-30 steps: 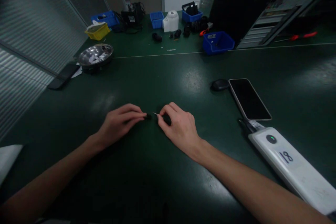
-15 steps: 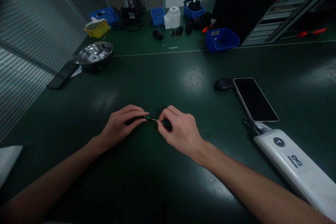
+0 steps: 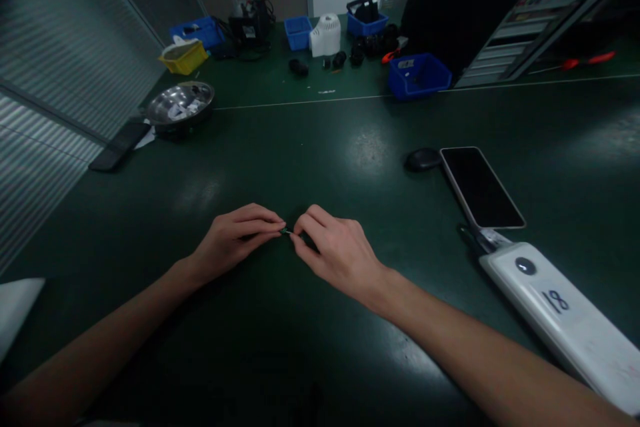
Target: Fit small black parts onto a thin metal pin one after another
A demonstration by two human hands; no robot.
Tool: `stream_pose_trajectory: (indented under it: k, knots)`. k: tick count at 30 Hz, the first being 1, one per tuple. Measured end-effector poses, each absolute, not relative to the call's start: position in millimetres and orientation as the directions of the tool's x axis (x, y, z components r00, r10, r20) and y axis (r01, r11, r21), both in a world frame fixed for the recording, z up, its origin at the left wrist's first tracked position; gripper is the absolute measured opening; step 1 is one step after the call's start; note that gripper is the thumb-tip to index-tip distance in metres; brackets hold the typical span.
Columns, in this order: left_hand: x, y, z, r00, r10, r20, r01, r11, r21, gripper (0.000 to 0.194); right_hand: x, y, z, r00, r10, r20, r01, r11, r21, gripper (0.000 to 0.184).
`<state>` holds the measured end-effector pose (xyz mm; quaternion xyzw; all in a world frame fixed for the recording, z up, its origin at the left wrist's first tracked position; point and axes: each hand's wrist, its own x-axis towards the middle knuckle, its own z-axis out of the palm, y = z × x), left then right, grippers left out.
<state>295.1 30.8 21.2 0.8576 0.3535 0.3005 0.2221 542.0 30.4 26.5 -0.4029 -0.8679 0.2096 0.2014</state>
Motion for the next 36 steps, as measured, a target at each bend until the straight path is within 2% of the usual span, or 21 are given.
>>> stream_pose_trajectory:
  k: [7, 11, 18, 21, 25, 27, 30, 33, 36]
  knots:
    - [295.3, 30.0, 22.5, 0.577, 0.732, 0.361, 0.474, -0.66, 0.582, 0.02, 542.1, 29.5, 26.6, -0.579, 0.79, 0.203, 0.609, 0.584, -0.537, 0.018]
    - [293.8, 30.0, 21.9, 0.6, 0.72, 0.349, 0.483, -0.674, 0.559, 0.026, 541.8, 29.1, 25.4, -0.576, 0.787, 0.22, 0.597, 0.589, -0.544, 0.018]
    - [288.2, 29.7, 16.8, 0.571, 0.761, 0.308, 0.63, -0.646, 0.43, 0.047, 543.4, 30.6, 25.8, -0.466, 0.853, 0.237, 0.632, 0.508, -0.585, 0.017]
    - [286.5, 30.1, 16.4, 0.608, 0.753, 0.25, 0.674, -0.656, 0.34, 0.058, 543.5, 30.9, 25.8, -0.455, 0.859, 0.233, 0.667, 0.503, -0.55, 0.016]
    - [284.5, 31.4, 18.1, 0.646, 0.741, 0.183, 0.703, -0.671, 0.234, 0.061, 542.7, 29.2, 24.1, -0.467, 0.858, 0.215, 0.732, 0.511, -0.45, 0.018]
    - [283.5, 32.2, 19.7, 0.64, 0.752, 0.159, 0.711, -0.658, 0.246, 0.064, 542.1, 27.9, 23.2, -0.483, 0.851, 0.205, 0.751, 0.523, -0.403, 0.02]
    - [282.1, 33.2, 22.6, 0.589, 0.79, 0.173, 0.706, -0.606, 0.366, 0.062, 541.5, 26.5, 22.8, -0.48, 0.854, 0.199, 0.773, 0.519, -0.365, 0.022]
    - [283.1, 33.0, 24.9, 0.568, 0.791, 0.228, 0.637, -0.598, 0.486, 0.044, 541.1, 25.8, 22.9, -0.466, 0.86, 0.206, 0.791, 0.51, -0.339, 0.022]
    - [289.6, 30.8, 24.9, 0.603, 0.75, 0.272, 0.57, -0.643, 0.511, 0.032, 540.6, 25.4, 22.8, -0.483, 0.85, 0.21, 0.785, 0.526, -0.327, 0.022]
